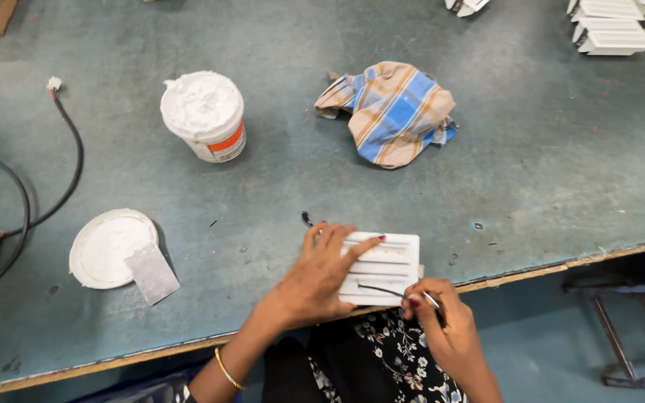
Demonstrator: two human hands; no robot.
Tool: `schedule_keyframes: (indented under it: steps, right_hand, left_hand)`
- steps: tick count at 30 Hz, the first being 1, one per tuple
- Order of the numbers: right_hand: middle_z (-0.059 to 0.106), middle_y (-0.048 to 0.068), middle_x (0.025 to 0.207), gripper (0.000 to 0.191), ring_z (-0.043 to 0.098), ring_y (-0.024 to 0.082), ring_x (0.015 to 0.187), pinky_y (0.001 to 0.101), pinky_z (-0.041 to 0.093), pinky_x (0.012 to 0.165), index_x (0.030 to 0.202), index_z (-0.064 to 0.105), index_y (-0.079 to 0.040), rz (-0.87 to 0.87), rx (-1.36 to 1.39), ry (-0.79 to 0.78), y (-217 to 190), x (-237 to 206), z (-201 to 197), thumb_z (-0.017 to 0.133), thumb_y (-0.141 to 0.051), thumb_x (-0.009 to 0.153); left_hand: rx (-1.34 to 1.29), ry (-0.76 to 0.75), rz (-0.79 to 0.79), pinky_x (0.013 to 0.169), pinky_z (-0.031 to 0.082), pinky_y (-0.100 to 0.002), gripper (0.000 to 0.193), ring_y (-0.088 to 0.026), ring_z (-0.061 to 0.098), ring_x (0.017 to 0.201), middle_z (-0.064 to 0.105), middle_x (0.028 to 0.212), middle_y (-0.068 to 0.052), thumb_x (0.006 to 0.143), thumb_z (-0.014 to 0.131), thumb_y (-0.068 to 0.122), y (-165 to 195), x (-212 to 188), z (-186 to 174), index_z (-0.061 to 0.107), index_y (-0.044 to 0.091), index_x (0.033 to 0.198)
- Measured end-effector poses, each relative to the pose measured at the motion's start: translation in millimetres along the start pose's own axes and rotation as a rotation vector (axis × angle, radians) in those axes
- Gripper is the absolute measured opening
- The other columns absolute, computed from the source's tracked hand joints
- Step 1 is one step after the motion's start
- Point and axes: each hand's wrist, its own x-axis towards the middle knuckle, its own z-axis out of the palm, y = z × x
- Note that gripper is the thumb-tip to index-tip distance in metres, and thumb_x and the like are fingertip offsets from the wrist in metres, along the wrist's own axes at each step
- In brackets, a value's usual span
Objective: The person assembles a small white LED light fixture by inserting LED strips into slots, applying a white paste with a metal spatula, and pressing the strips into place. They handle the fixture and paste container, then set the spatula down and continue adjusting the strips.
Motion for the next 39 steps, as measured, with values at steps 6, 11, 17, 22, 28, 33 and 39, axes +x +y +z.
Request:
schedule_keyframes:
  steps: [6,11,17,22,28,33,39]
  right_hand:
    - [0.075,0.004,0.097,0.022,0.067,0.018,0.083,0.0293,0.057,0.068,0.104,0.075,-0.008,-0.031,-0.443,-0.317,-42.0,3.2,1.5,0.075,-0.006,0.082]
    - [0.078,0.004,0.103,0.03,0.07,0.018,0.086,0.0293,0.057,0.069,0.11,0.077,-0.009,-0.106,-0.423,-0.472,-62.0,6.0,2.3,0.077,-0.008,0.08]
    - [0.08,0.002,0.101,0.024,0.074,0.021,0.087,0.0317,0.058,0.071,0.101,0.077,-0.01,-0.181,-0.6,-0.506,-68.5,11.0,-1.6,0.078,-0.012,0.078]
    - [0.079,0.0,0.094,0.022,0.076,0.023,0.083,0.0354,0.059,0.073,0.097,0.079,-0.013,-0.164,-0.744,-0.498,-74.1,10.6,4.1,0.078,-0.019,0.077]
    - [0.077,0.003,0.097,0.028,0.072,0.026,0.083,0.0381,0.057,0.072,0.101,0.077,-0.011,-0.058,-0.774,-0.558,-76.6,4.1,16.6,0.078,-0.022,0.076]
    - [0.077,0.002,0.108,0.027,0.072,0.019,0.098,0.0303,0.059,0.083,0.106,0.068,-0.006,0.084,-0.363,-0.528,-80.4,11.8,-2.7,0.073,-0.017,0.082]
    - [0.079,0.002,0.098,0.018,0.076,0.017,0.086,0.0304,0.058,0.078,0.093,0.079,-0.006,0.004,-0.517,-0.471,-48.3,24.5,4.5,0.077,-0.018,0.082]
  left_hand:
    - [-0.054,0.04,-0.047,0.117,0.024,-0.062,0.113,-0.047,0.042,0.135,0.047,0.141,-0.028,0.055,0.092,0.025,26.6,-31.4,-6.0,0.037,0.022,0.153]
    - [-0.119,0.023,-0.057,0.118,0.026,-0.064,0.114,-0.046,0.044,0.136,0.049,0.14,-0.026,0.057,0.092,0.023,34.1,-39.7,-7.6,0.034,0.024,0.155]
    - [-0.133,0.063,-0.031,0.118,0.029,-0.064,0.124,-0.044,0.047,0.136,0.051,0.14,-0.025,0.052,0.094,0.022,34.7,-44.7,-4.0,0.031,0.026,0.157]
    - [-0.23,0.074,-0.006,0.119,0.031,-0.063,0.13,-0.045,0.048,0.135,0.052,0.139,-0.027,0.047,0.095,0.027,34.7,-45.4,-0.7,0.028,0.027,0.158]
    - [-0.227,0.043,-0.016,0.119,0.031,-0.063,0.127,-0.046,0.046,0.134,0.05,0.139,-0.026,0.049,0.095,0.025,38.1,-48.7,-1.8,0.028,0.021,0.158]
    - [-0.213,0.056,-0.053,0.12,0.028,-0.064,0.119,-0.047,0.044,0.135,0.046,0.141,-0.025,0.054,0.093,0.023,29.2,-52.0,-3.1,0.031,0.02,0.155]
    - [-0.219,0.003,-0.05,0.119,0.025,-0.063,0.118,-0.049,0.042,0.134,0.046,0.138,-0.025,0.053,0.092,0.021,14.0,-42.3,11.4,0.031,0.019,0.154]
